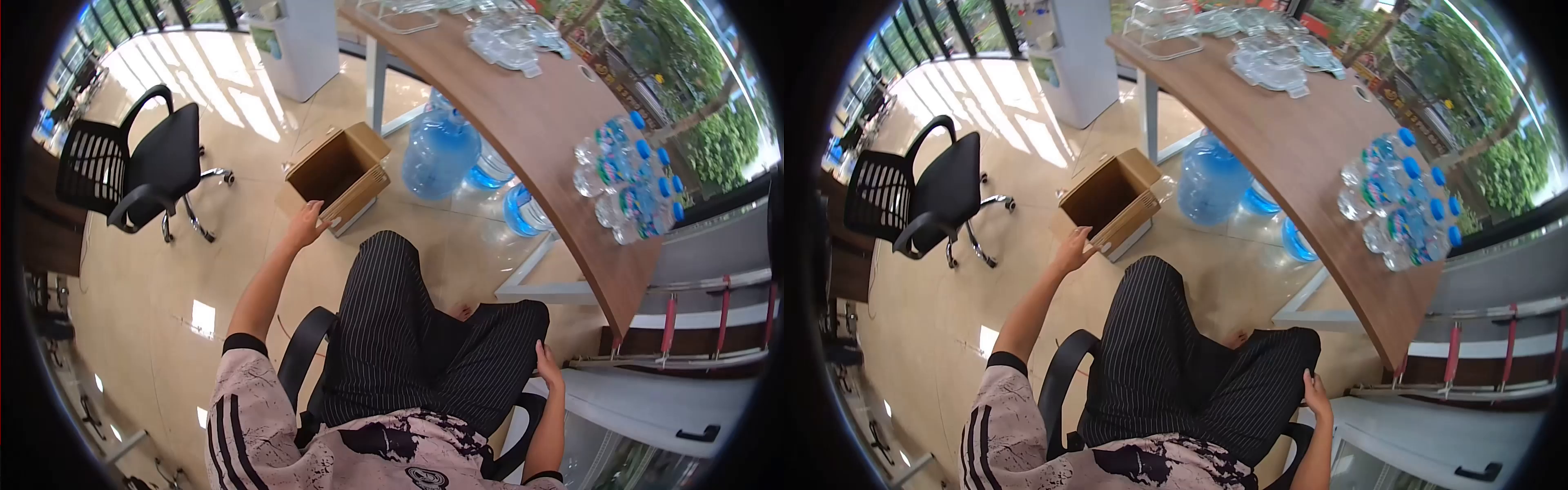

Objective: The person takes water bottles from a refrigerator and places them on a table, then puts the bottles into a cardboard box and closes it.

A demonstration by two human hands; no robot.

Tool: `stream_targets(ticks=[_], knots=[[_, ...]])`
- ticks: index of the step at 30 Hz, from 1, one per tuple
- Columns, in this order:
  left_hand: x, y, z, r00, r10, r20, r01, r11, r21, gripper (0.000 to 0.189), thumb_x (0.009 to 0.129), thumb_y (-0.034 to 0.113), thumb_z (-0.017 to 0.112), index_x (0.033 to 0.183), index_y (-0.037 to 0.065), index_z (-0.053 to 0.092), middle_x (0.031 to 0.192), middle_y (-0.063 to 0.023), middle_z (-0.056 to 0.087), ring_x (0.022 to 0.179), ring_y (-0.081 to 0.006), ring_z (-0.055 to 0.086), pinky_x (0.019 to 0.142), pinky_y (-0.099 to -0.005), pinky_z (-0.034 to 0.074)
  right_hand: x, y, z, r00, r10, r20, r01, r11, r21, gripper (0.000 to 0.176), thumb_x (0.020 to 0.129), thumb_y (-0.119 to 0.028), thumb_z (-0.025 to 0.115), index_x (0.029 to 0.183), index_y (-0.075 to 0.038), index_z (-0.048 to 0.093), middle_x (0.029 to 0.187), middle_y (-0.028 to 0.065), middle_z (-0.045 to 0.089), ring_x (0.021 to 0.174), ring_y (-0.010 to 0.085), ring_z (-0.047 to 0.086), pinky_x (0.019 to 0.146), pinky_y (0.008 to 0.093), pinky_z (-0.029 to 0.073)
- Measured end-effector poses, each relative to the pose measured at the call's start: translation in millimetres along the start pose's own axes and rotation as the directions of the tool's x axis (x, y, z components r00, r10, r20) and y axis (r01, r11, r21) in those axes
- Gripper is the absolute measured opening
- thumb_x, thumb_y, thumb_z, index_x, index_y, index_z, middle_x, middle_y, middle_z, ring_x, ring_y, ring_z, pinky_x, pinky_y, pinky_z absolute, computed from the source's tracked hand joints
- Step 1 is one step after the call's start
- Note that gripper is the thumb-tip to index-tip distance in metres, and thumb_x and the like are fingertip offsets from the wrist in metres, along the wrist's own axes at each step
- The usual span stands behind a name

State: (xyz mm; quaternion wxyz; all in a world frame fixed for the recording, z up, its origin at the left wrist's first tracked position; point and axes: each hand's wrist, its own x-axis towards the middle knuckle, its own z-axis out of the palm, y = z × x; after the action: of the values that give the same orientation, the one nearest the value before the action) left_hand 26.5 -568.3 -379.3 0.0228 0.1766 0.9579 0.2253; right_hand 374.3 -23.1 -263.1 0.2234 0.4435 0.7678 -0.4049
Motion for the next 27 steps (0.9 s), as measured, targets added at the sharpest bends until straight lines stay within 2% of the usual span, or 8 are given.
stream_targets(ticks=[2,5,10,16,20,22,25,27], knots=[[6,-13,17,0.995,-0.048,0.084,0.041,0.996,0.082,0.059,0.083,0.036,0.062,0.125,-0.001,0.045,0.123,-0.0181,0.051,0.117,-0.0327,0.046,0.099,-0.0402,0.037,28,2,5,0.988,-0.150,0.028,0.152,0.984,-0.088,0.075,0.091,-0.059,0.036,0.130,0.005,0.039,0.119,0.0237,0.054,0.110,0.0315,0.054,0.094,0.0358,0.040],[16,-25,44,0.963,-0.159,0.216,0.106,0.966,0.234,0.058,0.084,0.042,0.058,0.123,0.001,0.047,0.123,-0.0173,0.053,0.120,-0.0306,0.045,0.103,-0.0437,0.032,44,-24,13,0.989,-0.082,0.124,0.090,0.994,-0.065,0.073,0.091,-0.058,0.036,0.128,0.005,0.041,0.120,0.0244,0.053,0.112,0.0317,0.053,0.094,0.0358,0.040],[33,-11,49,0.925,-0.320,0.204,0.229,0.900,0.372,0.033,0.084,0.038,0.059,0.094,0.006,0.062,0.091,-0.0129,0.066,0.101,-0.0260,0.059,0.104,-0.0445,0.030,62,-46,26,0.962,-0.218,0.163,0.246,0.954,-0.170,0.074,0.091,-0.059,0.036,0.127,0.005,0.041,0.122,0.0243,0.053,0.115,0.0327,0.051,0.096,0.0362,0.038],[37,-30,88,0.984,-0.169,0.060,0.145,0.947,0.288,0.016,0.077,0.024,0.065,0.070,0.009,0.067,0.074,-0.0143,0.065,0.078,-0.0268,0.065,0.101,-0.0447,0.034,60,-61,34,0.980,-0.175,0.096,0.194,0.945,-0.263,0.078,0.089,-0.062,0.033,0.128,0.005,0.041,0.124,0.0269,0.051,0.120,0.0373,0.047,0.100,0.0385,0.035],[45,-14,57,0.986,-0.154,-0.063,0.164,0.961,0.222,0.014,0.071,0.020,0.069,0.068,0.007,0.067,0.073,-0.0161,0.065,0.075,-0.0293,0.065,0.093,-0.0426,0.042,58,-57,29,0.984,-0.166,0.067,0.178,0.945,-0.273,0.080,0.088,-0.064,0.033,0.127,0.005,0.042,0.124,0.0295,0.050,0.120,0.0388,0.046,0.100,0.0393,0.035],[52,0,20,0.959,-0.268,-0.097,0.281,0.947,0.158,0.015,0.067,0.020,0.073,0.070,0.005,0.069,0.074,-0.0168,0.065,0.074,-0.0311,0.065,0.080,-0.0403,0.049,54,-56,27,0.985,-0.168,0.050,0.175,0.949,-0.262,0.081,0.088,-0.065,0.033,0.126,0.005,0.043,0.123,0.0303,0.050,0.120,0.0395,0.046,0.100,0.0394,0.035],[59,12,-40,0.950,-0.291,-0.115,0.298,0.953,0.052,0.015,0.066,0.018,0.074,0.068,0.004,0.070,0.072,-0.0174,0.065,0.071,-0.0317,0.065,0.067,-0.0394,0.052,32,-73,18,0.986,-0.163,0.018,0.161,0.943,-0.291,0.076,0.087,-0.061,0.040,0.124,0.006,0.045,0.121,0.0298,0.052,0.117,0.0403,0.048,0.099,0.0403,0.037],[56,35,-98,0.959,-0.245,-0.141,0.247,0.969,-0.005,0.016,0.067,0.018,0.072,0.065,0.003,0.069,0.067,-0.0172,0.064,0.065,-0.0318,0.064,0.063,-0.0401,0.052,15,-88,21,0.941,-0.322,-0.104,0.264,0.891,-0.369,0.067,0.086,-0.050,0.051,0.123,0.006,0.047,0.116,0.0278,0.056,0.113,0.0400,0.051,0.096,0.0414,0.039]])
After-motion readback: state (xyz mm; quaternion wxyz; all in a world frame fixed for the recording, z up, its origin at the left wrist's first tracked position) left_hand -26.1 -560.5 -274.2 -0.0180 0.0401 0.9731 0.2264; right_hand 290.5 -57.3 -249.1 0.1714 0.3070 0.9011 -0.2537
